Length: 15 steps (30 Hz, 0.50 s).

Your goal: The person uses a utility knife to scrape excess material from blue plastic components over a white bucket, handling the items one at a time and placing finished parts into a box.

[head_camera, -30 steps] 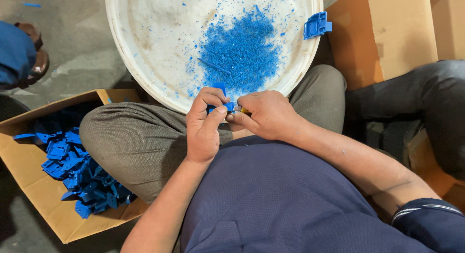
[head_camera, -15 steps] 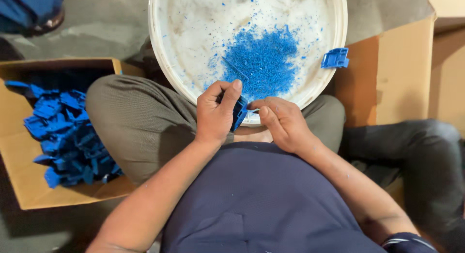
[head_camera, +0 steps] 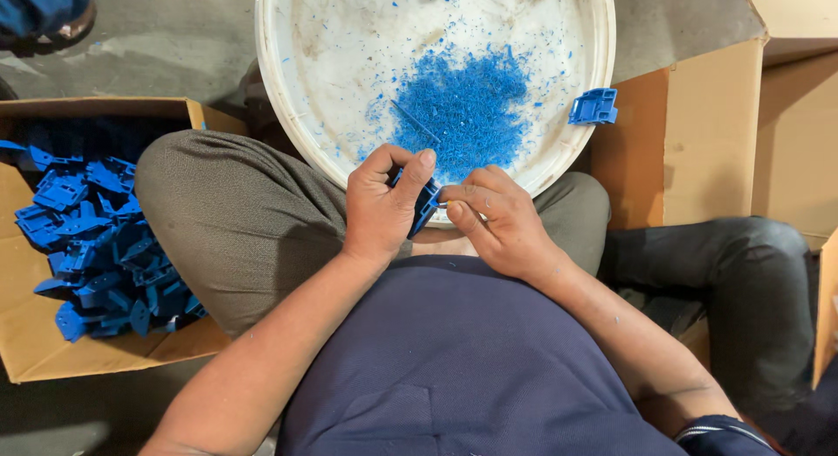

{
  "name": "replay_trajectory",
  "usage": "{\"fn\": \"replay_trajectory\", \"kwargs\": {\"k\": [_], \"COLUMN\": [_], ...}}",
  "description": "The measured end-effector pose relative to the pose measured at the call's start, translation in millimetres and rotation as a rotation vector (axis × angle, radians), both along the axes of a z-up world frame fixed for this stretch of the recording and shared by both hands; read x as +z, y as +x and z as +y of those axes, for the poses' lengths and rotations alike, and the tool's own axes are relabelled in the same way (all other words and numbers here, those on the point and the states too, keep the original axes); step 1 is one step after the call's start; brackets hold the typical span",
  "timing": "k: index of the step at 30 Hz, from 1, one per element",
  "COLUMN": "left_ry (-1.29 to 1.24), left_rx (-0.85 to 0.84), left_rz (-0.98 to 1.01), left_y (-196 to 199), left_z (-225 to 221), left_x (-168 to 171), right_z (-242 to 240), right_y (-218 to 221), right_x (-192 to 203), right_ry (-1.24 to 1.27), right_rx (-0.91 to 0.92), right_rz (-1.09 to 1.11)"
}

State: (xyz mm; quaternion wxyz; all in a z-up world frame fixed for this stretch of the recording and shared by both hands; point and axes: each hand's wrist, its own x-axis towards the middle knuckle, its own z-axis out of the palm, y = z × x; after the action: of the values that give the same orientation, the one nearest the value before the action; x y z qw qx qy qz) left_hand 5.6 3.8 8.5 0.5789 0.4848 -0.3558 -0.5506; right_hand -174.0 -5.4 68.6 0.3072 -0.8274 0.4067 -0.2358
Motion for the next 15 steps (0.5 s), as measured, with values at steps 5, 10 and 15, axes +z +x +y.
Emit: {"fn": "replay_trajectory", "kwargs": {"k": [5, 10, 15], "left_ry": [0.024, -0.009, -0.019], "left_rx": [-0.007, -0.014, -0.023], "left_rz": [-0.052, -0.102, -0.144], "left_y": [1.1, 0.1, -2.5], "left_z": [0.7, 1.8, 2.8], "left_x": [0.5, 1.2, 2.6], "right_z": [-0.7, 0.0, 0.9], "right_y": [1.0, 2.8, 2.5], "right_x": [1.5, 3.4, 1.1], "right_ry": [-0.023, -0.081, -0.105], "right_rx": [0.008, -0.013, -0.046], "right_rz": [0.050, 0.109, 0.115]}}
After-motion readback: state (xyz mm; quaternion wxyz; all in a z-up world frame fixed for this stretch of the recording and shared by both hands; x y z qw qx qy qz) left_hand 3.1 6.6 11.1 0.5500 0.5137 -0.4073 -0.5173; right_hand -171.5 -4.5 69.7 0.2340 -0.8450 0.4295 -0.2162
